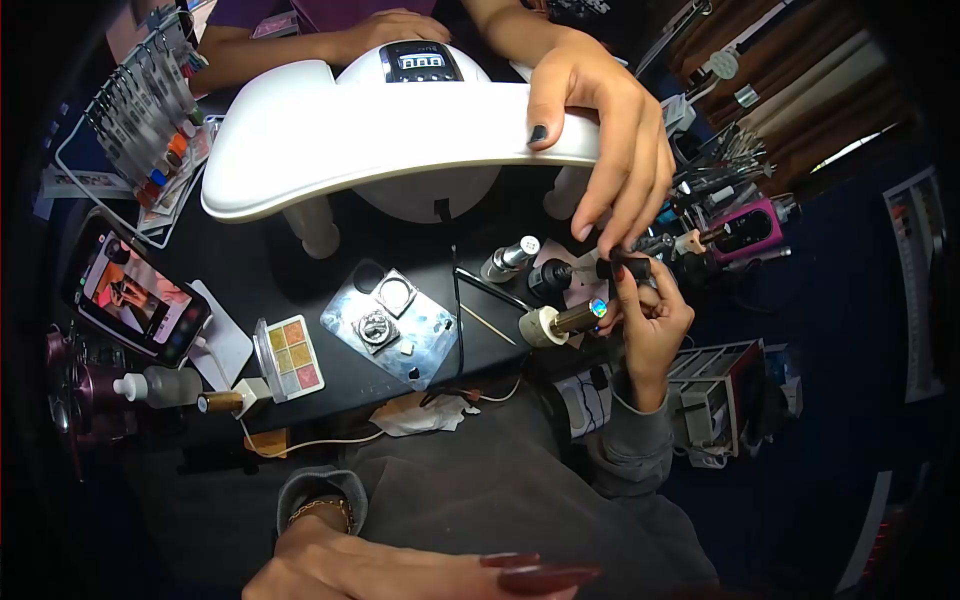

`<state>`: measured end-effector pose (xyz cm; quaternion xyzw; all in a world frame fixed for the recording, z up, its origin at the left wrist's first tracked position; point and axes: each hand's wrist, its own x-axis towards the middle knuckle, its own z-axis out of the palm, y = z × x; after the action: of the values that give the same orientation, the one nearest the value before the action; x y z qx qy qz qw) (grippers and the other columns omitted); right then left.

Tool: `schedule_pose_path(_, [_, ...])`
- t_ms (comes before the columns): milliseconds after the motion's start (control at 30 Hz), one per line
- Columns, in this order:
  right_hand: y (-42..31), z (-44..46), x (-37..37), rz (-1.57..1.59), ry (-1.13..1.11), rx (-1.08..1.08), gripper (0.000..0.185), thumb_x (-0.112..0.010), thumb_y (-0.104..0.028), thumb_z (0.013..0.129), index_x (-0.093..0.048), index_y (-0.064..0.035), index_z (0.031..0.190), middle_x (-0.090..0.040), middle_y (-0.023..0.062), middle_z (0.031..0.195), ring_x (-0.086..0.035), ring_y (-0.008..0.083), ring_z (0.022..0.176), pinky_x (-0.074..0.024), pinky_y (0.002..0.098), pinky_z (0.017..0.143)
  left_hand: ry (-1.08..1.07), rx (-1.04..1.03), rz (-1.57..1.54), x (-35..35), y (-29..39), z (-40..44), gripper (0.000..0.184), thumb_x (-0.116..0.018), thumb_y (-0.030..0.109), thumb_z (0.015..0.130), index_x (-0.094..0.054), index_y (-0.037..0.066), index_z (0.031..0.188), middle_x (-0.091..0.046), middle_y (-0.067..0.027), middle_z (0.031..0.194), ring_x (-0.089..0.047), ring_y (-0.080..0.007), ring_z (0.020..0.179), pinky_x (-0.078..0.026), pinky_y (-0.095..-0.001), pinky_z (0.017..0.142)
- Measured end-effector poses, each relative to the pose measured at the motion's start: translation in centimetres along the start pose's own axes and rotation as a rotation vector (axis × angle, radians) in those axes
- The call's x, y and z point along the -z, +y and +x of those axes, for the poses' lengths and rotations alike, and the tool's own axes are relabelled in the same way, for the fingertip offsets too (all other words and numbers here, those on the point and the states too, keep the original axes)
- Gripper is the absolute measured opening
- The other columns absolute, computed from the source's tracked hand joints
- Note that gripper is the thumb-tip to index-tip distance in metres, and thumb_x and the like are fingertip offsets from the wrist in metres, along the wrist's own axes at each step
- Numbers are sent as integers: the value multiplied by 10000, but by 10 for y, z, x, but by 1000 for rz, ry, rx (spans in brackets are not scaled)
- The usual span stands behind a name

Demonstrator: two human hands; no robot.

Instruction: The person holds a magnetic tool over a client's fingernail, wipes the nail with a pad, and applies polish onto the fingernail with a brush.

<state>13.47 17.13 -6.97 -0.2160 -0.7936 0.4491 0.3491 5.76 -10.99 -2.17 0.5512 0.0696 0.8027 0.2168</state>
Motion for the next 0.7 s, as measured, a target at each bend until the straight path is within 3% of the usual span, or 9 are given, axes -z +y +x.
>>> schedule_pose_path(67, [-4,2,0,-21,-13,4,189,-607,-23,834,-588,39,1012,-599,32,560,-526,25,478,-367,163,428,-31,-2,1,4,9,-7,773,-190,648,875,-717,91,772,-498,-250,585,-401,-649,793,-184,-759,725])
schedule_pose_path(133, [-8,4,0,-56,-46,7,203,-617,-38,831,-585,41,1015,-600,40,556,-525,25,471,-378,168,425,47,322,31,2,27,-13,815,-199,669,853,-282,39,1364,-264,-264,1387,-203,-455,1297,-231,-659,969])
schedule_pose_path(267, [-16,14,2,-189,-147,52,228,-646,-77,815,-595,25,1012,-595,36,537,-538,38,447,-380,173,404,81,88,-76,13,1,-12,609,-442,614,818,-716,74,889,-109,-483,1301,-73,-583,1260,-112,-666,976])
schedule_pose_path(300, [-22,19,5,-198,-158,57,228,-646,-77,815,-595,25,1012,-595,36,537,-538,38,447,-380,173,404,89,76,-76,7,4,-11,609,-442,614,818,-716,74,889,-109,-483,1301,-73,-583,1260,-112,-666,976])
schedule_pose_path(367, [-38,25,4,-234,-338,-35,230,-652,-88,808,-606,-4,1016,-589,34,524,-545,45,441,-385,179,400,366,401,252,-9,27,-11,759,-221,638,870,-283,67,1366,-334,-240,1349,-380,-456,1193,-339,-668,882])
schedule_pose_path(500, [-44,36,8,-447,-528,72,227,-650,-131,806,-621,-55,1018,-564,41,477,-553,79,406,-384,198,397,211,342,285,20,8,7,696,-163,609,893,-229,143,1406,-190,-199,1437,-247,-385,1298,-325,-588,966])
schedule_pose_path(567, [-47,41,6,-467,-648,-24,273,-660,-153,795,-614,-62,1048,-571,52,483,-558,105,398,-399,221,405,187,438,291,31,12,0,669,-86,638,873,-242,261,1403,-92,-248,1447,-173,-405,1324,-372,-593,921])
schedule_pose_path(633, [-43,42,5,-466,-672,24,318,-677,-89,768,-618,-69,1081,-588,59,498,-558,93,393,-360,212,376,388,296,292,23,3,0,764,-109,630,868,-414,66,1283,-191,-457,1290,-208,-587,1218,-369,-618,888])
schedule_pose_path(700, [-46,44,12,-497,-654,-11,455,-680,-118,771,-547,-114,1207,-605,65,517,-583,128,405,-427,239,404,324,357,360,29,7,-2,770,-106,663,846,-357,133,1345,-172,-449,1305,-195,-585,1224,-350,-635,892])
